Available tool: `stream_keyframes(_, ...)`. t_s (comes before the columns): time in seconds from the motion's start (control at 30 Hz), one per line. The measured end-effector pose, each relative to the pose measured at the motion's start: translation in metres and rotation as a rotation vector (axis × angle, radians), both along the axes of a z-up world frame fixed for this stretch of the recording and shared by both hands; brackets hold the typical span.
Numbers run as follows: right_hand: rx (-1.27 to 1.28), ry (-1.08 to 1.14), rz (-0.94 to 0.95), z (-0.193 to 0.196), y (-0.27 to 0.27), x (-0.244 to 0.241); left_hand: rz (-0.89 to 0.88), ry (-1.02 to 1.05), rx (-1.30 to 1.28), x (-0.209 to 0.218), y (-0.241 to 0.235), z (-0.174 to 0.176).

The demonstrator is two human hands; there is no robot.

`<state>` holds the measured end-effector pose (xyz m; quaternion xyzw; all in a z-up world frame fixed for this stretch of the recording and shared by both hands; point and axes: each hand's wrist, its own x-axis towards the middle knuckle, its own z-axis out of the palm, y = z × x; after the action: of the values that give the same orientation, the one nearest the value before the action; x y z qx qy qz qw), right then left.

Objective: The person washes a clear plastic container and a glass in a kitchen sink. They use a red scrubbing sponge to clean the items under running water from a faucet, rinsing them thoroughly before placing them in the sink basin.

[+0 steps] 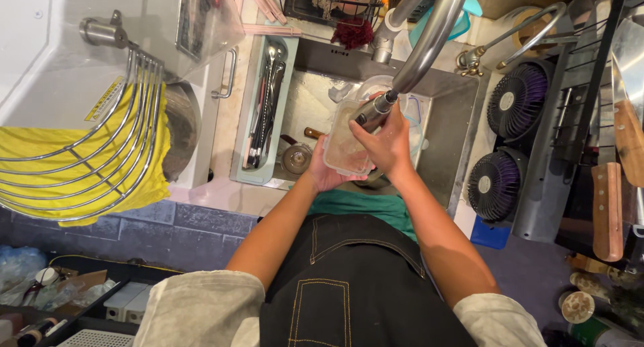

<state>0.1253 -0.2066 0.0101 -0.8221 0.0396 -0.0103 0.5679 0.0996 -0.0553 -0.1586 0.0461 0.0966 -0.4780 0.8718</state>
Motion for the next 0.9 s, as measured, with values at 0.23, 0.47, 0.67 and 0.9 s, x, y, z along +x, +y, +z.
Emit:
stream_keyframes(0.23,-0.011,-0.094,0.137,-0.007,-0.005,-0.005,0.061,-0.068,0.132,0.009,0.004,0.008)
stream_keyframes(0.47,-0.048,-0.206,0.075,-0.008,-0.008,0.010,0.298,-0.139,0.464,0.010,-0.005,-0.016)
stream_keyframes(0.67,-0.022,-0.157,0.091,-0.015,-0.007,0.017,0.401,-0.092,0.859,0.021,-0.002,-0.028)
stream_keyframes(0.9,-0.262,-0.229,-0.011,-0.003,-0.011,0.026,0.458,-0.328,1.161,0.052,0.012,-0.057)
